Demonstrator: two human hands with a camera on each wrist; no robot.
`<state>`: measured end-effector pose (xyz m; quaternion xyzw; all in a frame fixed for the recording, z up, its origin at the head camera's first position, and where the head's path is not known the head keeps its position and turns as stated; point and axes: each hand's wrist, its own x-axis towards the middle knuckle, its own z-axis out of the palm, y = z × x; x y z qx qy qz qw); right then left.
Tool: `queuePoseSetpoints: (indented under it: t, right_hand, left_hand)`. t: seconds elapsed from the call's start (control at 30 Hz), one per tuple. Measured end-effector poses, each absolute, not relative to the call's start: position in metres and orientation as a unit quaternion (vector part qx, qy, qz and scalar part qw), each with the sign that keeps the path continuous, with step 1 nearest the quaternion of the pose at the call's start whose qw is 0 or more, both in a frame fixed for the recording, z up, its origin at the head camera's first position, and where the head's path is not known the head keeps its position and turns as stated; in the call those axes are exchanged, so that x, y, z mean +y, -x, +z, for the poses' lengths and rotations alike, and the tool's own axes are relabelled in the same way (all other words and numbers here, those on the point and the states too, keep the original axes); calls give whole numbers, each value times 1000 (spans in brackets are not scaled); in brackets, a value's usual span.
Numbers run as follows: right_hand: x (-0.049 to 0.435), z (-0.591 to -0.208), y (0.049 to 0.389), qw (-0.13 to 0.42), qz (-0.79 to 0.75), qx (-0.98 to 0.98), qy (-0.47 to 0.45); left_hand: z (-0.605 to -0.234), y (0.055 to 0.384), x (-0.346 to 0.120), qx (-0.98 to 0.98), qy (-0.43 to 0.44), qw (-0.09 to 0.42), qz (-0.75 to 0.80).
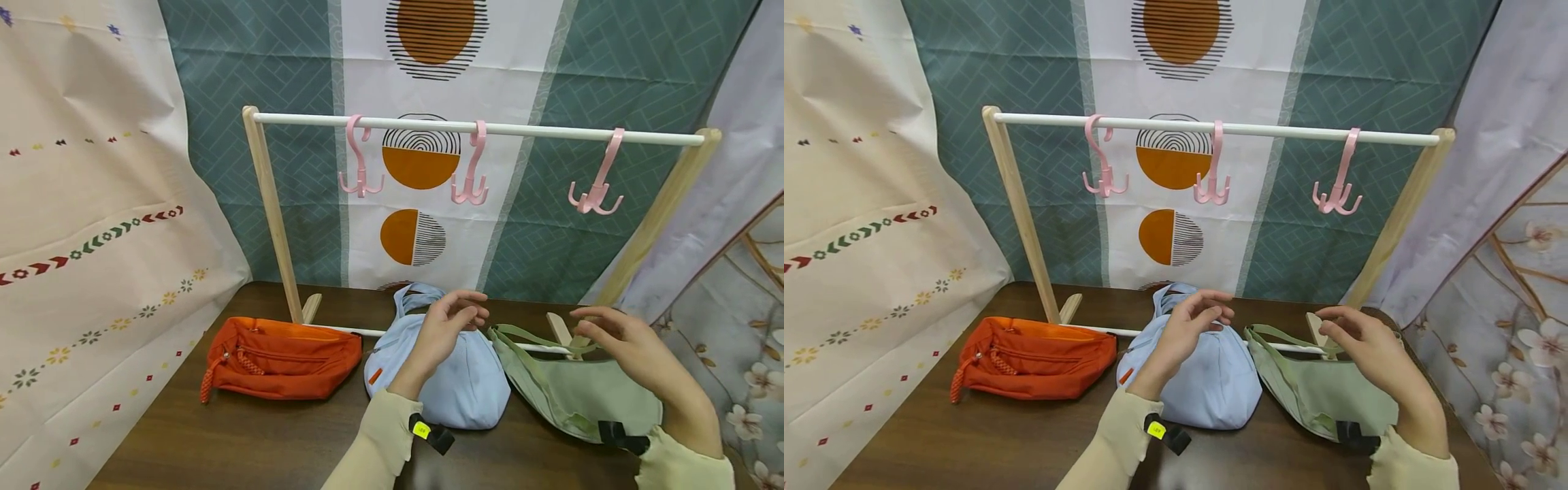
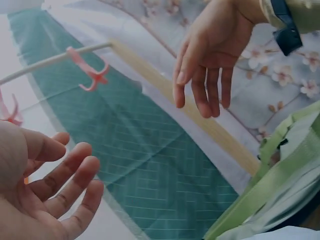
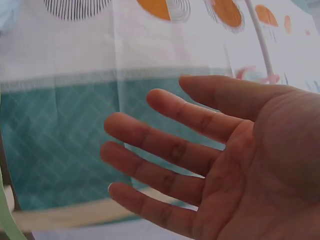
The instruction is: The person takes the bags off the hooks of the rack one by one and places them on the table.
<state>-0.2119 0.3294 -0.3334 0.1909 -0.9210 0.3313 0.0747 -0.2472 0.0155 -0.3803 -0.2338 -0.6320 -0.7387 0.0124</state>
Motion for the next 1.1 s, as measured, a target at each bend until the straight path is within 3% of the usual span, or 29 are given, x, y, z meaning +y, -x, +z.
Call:
queuePoseSetpoints:
  t: [0.23,0.57,1.1]
  right_hand:
    - [295,-333,215,66,349,-910,-212]
    - [268,-337,214,63,363,-903,-219]
    - [225,-338,221,100,373,-892,-232]
  left_hand:
    - [-374,248,-1,-618,209,58,-755]
    - [-367,251,-18,-614,193,78,-761]
    - [-351,262,-52,-685,185,130,-693]
